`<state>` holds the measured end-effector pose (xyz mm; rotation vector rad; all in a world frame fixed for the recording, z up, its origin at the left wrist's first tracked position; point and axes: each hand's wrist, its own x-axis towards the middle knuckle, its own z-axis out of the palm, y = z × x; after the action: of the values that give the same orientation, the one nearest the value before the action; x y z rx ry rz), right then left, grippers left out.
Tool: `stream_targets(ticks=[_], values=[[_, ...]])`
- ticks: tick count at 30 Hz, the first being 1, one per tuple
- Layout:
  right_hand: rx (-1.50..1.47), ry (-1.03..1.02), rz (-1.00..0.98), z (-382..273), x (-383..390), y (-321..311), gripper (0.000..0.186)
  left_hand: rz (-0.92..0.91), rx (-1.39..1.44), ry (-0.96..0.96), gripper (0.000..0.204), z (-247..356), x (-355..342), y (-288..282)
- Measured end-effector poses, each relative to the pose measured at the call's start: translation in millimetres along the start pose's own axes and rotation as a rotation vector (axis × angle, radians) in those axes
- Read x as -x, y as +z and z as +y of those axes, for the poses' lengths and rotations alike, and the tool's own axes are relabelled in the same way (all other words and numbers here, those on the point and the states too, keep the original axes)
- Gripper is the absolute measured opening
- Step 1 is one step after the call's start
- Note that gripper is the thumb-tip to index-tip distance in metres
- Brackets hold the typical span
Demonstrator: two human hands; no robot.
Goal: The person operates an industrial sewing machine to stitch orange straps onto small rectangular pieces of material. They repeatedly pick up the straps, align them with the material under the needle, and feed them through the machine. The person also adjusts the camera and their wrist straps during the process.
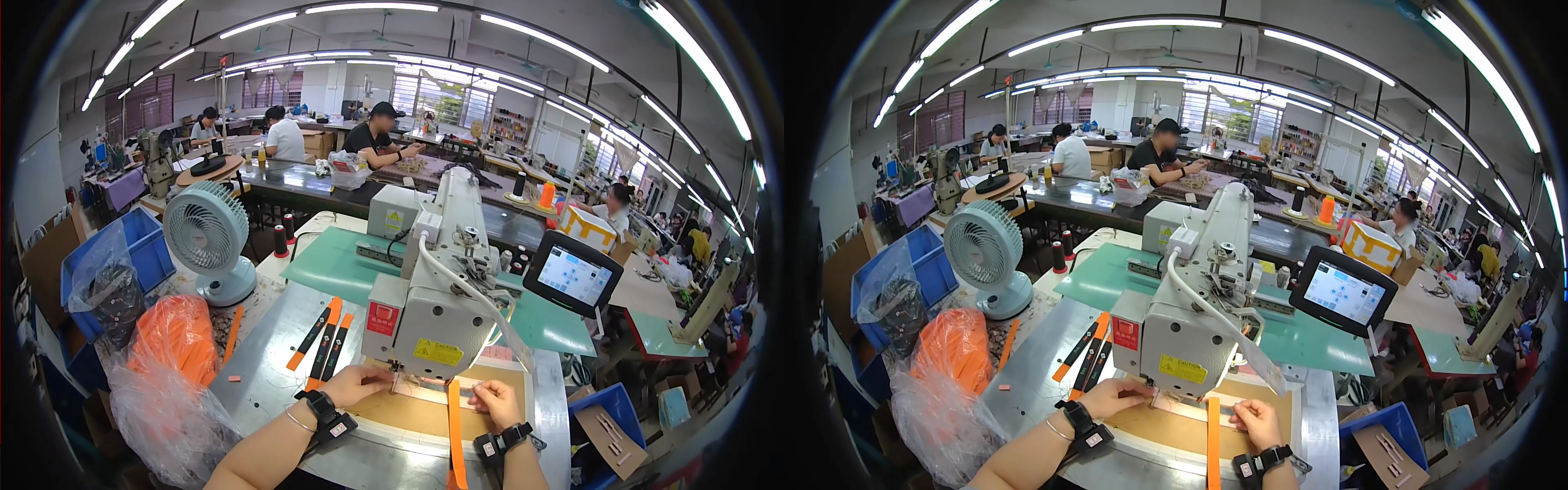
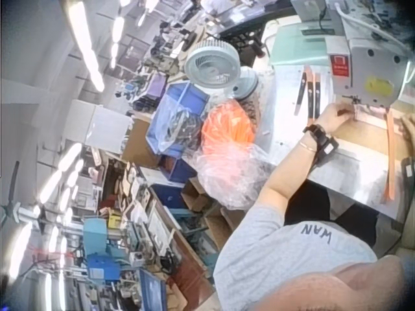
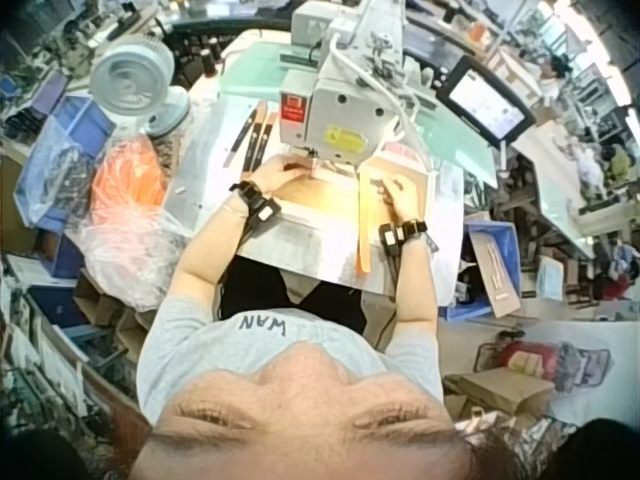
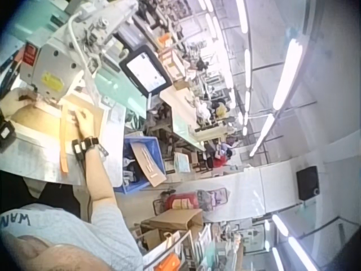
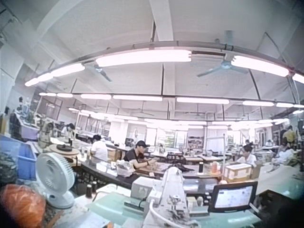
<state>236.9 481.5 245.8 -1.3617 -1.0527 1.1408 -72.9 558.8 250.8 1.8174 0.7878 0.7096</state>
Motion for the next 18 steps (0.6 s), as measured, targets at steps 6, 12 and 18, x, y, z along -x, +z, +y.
stream_targets(ticks=[6,12,18], values=[[-0.017,0.01,0.006,-2,1,2,0.013,0.005,0.003,-0.033,0.024,4,0,0],[-0.015,0.006,-0.004,0,0,1,0.013,0.008,0.035,-0.012,0.024,0,-1,1],[-0.018,0.003,-0.011,2,-1,0,0.014,0.0,0.1,-0.028,0.023,-6,-2,1]])
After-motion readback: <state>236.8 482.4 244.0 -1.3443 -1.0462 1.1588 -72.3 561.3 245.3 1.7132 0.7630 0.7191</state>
